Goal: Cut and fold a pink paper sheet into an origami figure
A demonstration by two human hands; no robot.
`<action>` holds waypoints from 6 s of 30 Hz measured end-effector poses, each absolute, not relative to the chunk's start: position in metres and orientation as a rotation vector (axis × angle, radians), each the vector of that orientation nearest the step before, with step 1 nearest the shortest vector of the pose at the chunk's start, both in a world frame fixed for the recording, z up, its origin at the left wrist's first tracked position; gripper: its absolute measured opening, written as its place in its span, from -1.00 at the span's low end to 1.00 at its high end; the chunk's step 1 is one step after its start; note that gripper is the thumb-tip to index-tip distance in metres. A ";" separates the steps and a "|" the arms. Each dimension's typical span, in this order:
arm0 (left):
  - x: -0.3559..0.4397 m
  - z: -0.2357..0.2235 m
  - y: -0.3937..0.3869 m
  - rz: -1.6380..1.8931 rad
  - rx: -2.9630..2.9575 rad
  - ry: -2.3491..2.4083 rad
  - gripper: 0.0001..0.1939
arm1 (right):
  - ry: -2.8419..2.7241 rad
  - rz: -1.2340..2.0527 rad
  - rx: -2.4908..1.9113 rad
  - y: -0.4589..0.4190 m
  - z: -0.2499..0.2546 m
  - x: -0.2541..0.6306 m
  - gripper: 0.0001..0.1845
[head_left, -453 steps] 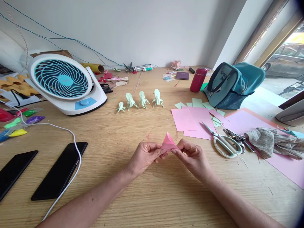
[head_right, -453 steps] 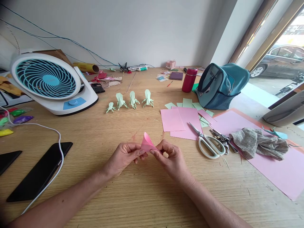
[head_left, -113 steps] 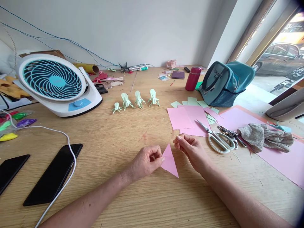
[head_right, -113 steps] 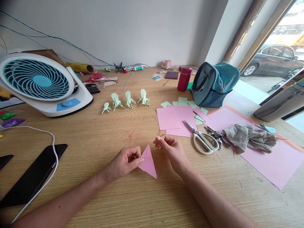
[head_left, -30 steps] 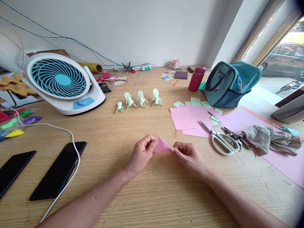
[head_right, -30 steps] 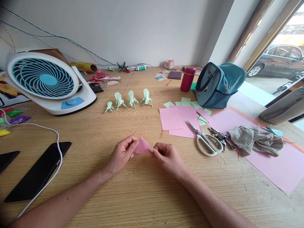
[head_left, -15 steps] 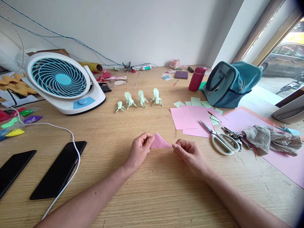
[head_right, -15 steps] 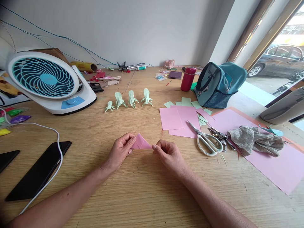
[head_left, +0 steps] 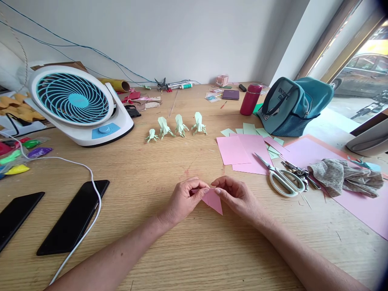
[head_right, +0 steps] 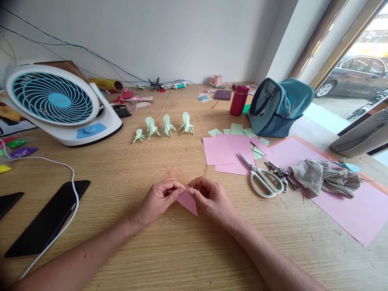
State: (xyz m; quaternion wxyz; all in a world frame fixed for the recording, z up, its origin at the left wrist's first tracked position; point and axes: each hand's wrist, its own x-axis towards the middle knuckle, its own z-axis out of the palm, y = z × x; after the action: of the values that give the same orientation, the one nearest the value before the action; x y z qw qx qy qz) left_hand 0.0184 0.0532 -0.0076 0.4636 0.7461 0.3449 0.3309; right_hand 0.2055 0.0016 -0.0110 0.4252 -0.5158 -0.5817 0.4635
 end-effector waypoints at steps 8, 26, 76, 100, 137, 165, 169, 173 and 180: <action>0.018 -0.005 0.050 0.856 1.766 0.834 -0.88 | -1.284 1.300 -1.179 0.005 -0.021 0.205 -0.70; 0.019 -0.010 0.055 0.825 1.683 0.938 -0.94 | -1.639 0.949 -1.258 -0.005 -0.011 0.204 -0.75; 0.016 0.007 0.040 0.236 2.292 0.514 -0.86 | -2.267 1.104 -1.372 -0.008 0.022 0.233 -0.86; 0.046 -0.005 0.002 0.380 2.171 0.993 -0.85 | -2.219 1.225 -1.473 -0.004 0.027 0.243 -0.84; 0.024 -0.001 0.020 0.343 2.369 0.772 -0.98 | -2.369 1.002 -1.545 -0.015 0.022 0.230 -0.74; -0.002 -0.002 0.033 0.446 2.402 0.828 -0.88 | -2.283 1.038 -1.713 -0.014 0.023 0.222 -0.74; -0.003 -0.004 0.035 0.441 2.383 0.822 -0.90 | -2.292 1.015 -1.711 -0.014 0.022 0.222 -0.73; -0.004 -0.005 0.035 0.460 2.370 0.819 -0.93 | -2.278 1.027 -1.729 -0.013 0.023 0.222 -0.72; -0.004 -0.003 0.035 0.384 2.384 0.843 -0.86 | -2.232 1.014 -1.767 -0.014 0.022 0.221 -0.74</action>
State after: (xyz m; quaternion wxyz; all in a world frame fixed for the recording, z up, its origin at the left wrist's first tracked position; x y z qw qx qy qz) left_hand -0.0044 0.0348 -0.0031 0.2880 0.8927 0.3156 0.1437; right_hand 0.2207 -0.0139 0.0222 0.0598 -0.5836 -0.7373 0.3349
